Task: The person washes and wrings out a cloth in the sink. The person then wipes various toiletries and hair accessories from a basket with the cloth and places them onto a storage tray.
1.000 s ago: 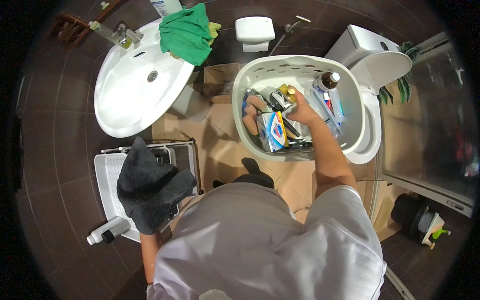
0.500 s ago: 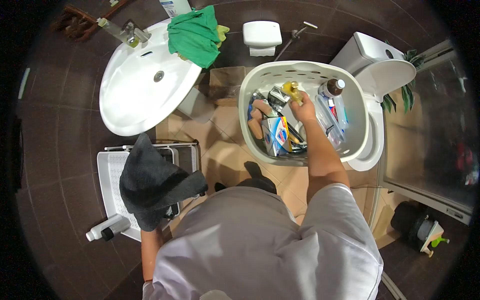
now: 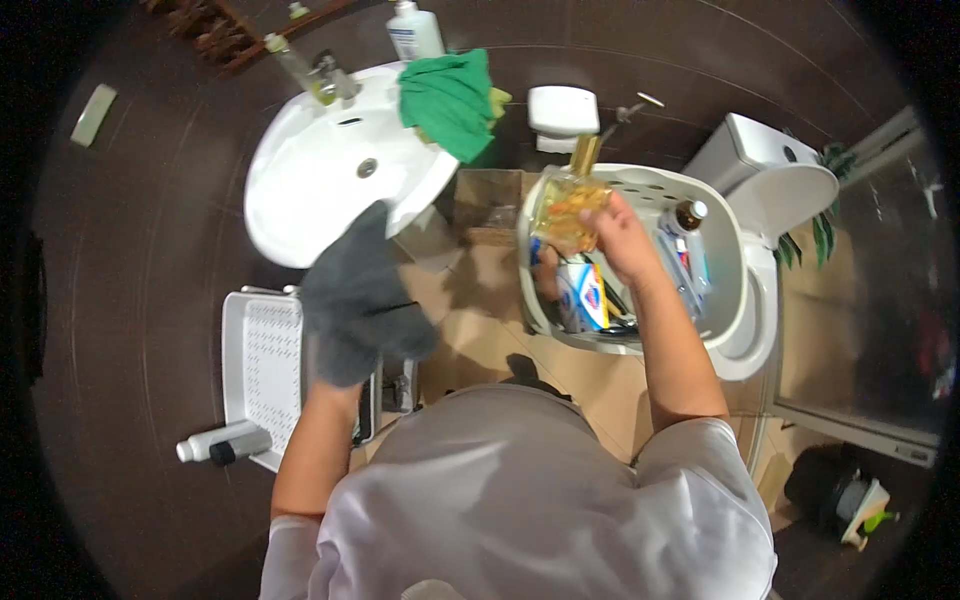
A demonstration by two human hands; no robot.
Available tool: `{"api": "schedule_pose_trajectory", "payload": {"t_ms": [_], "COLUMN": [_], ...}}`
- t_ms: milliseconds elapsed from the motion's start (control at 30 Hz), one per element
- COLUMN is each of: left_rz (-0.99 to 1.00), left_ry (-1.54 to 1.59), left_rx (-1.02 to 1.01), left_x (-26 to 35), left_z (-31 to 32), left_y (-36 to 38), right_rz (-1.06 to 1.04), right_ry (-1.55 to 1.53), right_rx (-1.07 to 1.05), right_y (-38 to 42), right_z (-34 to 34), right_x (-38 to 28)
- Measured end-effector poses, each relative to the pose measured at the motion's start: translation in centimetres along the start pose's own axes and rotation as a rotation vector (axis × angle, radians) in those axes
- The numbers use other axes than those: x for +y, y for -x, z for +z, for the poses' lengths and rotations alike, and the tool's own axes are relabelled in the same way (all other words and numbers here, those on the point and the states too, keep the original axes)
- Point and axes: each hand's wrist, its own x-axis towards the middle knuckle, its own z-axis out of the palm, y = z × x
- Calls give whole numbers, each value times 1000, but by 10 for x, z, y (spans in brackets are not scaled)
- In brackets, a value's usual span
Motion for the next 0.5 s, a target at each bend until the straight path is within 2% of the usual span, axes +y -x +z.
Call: {"api": "schedule_pose_trajectory", "payload": {"t_ms": [33, 100, 167, 200, 267, 300, 333, 367, 400, 467, 500], "left_rz": [-38, 69, -225, -233, 100, 95, -17, -119, -114, -93, -117], "left_ry": [-887, -921, 222, 181, -413, -433, -146, 151, 147, 523, 435], "left_rx": [152, 100, 116, -104, -50, -13, -4, 0, 21, 527, 581], "left_x": [-15, -16, -19, -2, -60, -46, -23, -10, -13, -13, -12], "left_z": [3, 22, 34, 41, -13, -12, -2, 3, -2, -7, -10], "left_y": [-9, -54, -65, -75, -63, -55, -52, -50, -47, -46, -44], "right_rz": [16, 71, 77, 74, 65, 103, 139, 169, 177, -67, -61], "right_ry": [-14, 12, 70, 136, 140, 170, 202, 180, 181, 280, 304], "right_rx": [-61, -189, -303, -379, -484, -457, -424, -486, -507, -625, -624], "right_y": [-1, -1, -2, -2, -11, -8, -7, -8, -8, -8, -7], "right_z": [23, 64, 99, 113, 124, 135, 144, 150, 158, 169, 175], "right_x": [3, 9, 12, 15, 28, 24, 20, 17, 22, 30, 30]}}
